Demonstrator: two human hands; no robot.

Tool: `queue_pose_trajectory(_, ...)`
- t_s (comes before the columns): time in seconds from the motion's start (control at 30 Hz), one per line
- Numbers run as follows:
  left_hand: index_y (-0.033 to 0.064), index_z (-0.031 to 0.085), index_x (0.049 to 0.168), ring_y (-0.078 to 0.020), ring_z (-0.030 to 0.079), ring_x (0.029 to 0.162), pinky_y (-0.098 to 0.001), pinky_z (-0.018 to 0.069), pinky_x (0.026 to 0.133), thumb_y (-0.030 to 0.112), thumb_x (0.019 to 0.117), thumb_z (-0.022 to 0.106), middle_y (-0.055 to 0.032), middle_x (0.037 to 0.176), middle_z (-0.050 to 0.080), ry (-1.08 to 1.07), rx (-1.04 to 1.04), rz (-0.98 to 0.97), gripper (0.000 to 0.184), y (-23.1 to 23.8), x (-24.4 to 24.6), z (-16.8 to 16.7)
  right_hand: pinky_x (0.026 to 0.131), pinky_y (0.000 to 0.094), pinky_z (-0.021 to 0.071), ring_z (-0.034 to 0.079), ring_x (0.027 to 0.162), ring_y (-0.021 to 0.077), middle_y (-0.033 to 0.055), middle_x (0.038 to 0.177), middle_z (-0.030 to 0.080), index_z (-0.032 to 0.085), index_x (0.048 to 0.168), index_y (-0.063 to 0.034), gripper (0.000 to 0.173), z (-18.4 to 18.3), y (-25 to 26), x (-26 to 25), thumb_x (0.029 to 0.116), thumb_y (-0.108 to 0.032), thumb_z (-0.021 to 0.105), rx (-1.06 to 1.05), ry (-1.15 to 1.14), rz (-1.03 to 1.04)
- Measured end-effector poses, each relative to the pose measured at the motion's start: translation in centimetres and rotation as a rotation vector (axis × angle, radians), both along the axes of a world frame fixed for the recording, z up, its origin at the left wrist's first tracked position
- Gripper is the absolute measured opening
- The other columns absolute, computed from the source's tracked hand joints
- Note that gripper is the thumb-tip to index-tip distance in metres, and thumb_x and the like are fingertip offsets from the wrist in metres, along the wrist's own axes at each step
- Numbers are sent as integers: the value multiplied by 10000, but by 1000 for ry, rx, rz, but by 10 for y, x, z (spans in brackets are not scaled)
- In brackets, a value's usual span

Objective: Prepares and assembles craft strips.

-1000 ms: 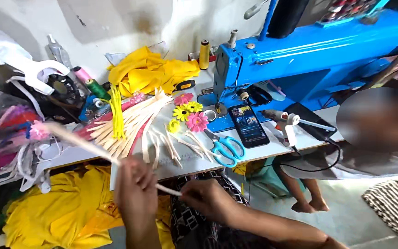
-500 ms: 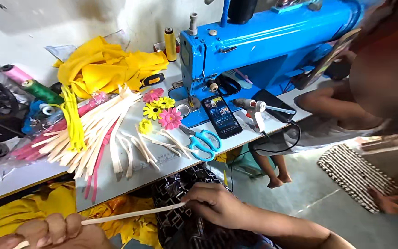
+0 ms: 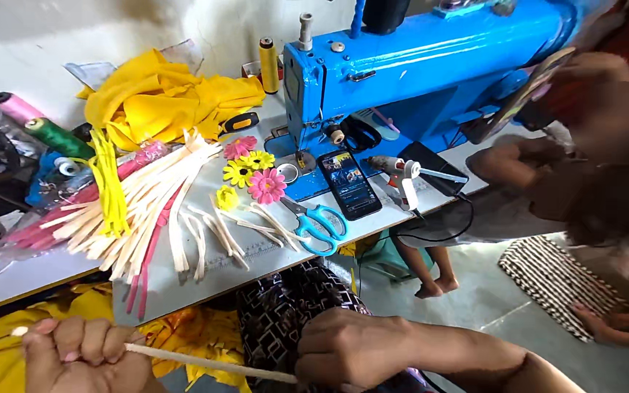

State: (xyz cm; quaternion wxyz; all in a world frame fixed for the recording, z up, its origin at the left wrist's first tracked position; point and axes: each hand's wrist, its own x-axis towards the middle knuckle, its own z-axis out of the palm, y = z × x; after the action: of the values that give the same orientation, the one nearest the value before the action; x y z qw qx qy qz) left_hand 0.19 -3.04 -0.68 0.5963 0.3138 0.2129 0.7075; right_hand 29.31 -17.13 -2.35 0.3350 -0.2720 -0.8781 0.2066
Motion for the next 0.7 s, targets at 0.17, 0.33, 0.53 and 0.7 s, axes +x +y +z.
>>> queue_pose_trajectory(0.17, 50, 680, 966, -36, 586, 525, -153, 494, 487, 233, 1114, 354, 18, 659, 624, -189, 23, -255, 402, 6, -17, -9, 798, 314, 558, 670, 865, 185, 72, 877, 675, 686, 965, -68, 255, 14, -5, 48, 1058, -214, 499, -66, 1, -200)
queue_pose_trajectory(0.33, 89, 697, 1011, -15, 601, 578, -138, 508, 538, 247, 1112, 360, 33, 730, 650, -169, -30, -363, 385, -2, -4, 7, 824, 541, 565, 694, 957, 381, 168, 1000, 726, 695, 1161, 0, 335, 4, 26, 102, 1040, -279, 555, 33, -251, -1074)
queue_pose_trajectory(0.53, 146, 638, 933, 18, 567, 532, -115, 494, 515, 252, 1129, 196, 89, 659, 601, -98, -180, -254, 495, -21, 65, 28, 931, 668, 468, 613, 1134, 504, 244, 1212, 681, 550, 1431, 0, 507, -16, 72, 116, 1044, -326, 583, -123, -278, -1149)
queue_pose_trajectory(0.7, 129, 640, 949, -9, 597, 554, -141, 527, 541, 256, 1130, 194, 64, 677, 623, -141, -199, -230, 498, -23, 77, 27, 1059, 456, 498, 625, 1230, 256, 134, 1340, 655, 600, 1392, -28, 427, -1, 54, 60, 1008, -214, 623, -110, 50, -485)
